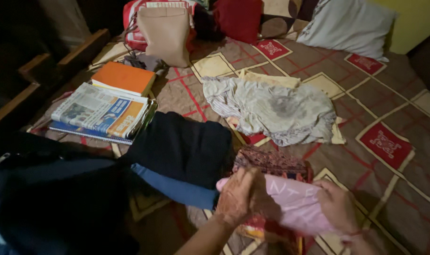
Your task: The person packs a bag with clothes by hand, placing items into the bag and arranging them.
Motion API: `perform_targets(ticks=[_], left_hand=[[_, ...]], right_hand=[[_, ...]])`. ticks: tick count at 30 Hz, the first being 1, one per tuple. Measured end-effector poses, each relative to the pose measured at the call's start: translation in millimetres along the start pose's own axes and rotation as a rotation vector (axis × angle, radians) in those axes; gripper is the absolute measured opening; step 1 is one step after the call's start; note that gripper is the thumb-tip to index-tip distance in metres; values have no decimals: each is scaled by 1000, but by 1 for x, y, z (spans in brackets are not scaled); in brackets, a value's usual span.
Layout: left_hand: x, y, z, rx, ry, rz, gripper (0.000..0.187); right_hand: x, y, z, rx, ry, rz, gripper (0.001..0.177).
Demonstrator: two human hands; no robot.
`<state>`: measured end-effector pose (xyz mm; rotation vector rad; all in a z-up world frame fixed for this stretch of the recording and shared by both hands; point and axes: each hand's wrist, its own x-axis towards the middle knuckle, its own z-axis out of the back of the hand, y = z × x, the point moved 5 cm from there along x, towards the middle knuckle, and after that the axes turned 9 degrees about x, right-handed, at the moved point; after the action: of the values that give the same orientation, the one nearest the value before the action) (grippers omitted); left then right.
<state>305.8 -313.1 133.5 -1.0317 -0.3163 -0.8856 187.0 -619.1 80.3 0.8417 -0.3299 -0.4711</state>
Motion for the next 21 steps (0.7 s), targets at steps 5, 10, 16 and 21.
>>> perform_targets(ticks=[5, 10, 16, 21], left_hand=[[-12, -28, 28, -49, -28, 176, 20], [-87, 10, -1, 220, 422, 552, 35], [-185, 26, -37, 581, 905, 220, 70], [-225, -2, -44, 319, 1152, 218, 62]], right_hand=[[-5, -41, 9, 237, 565, -212, 21], [-75, -86, -100, 117, 908, -108, 17], [-170, -43, -111, -278, 210, 145, 24], [-220, -8, -132, -140, 348, 280, 29]])
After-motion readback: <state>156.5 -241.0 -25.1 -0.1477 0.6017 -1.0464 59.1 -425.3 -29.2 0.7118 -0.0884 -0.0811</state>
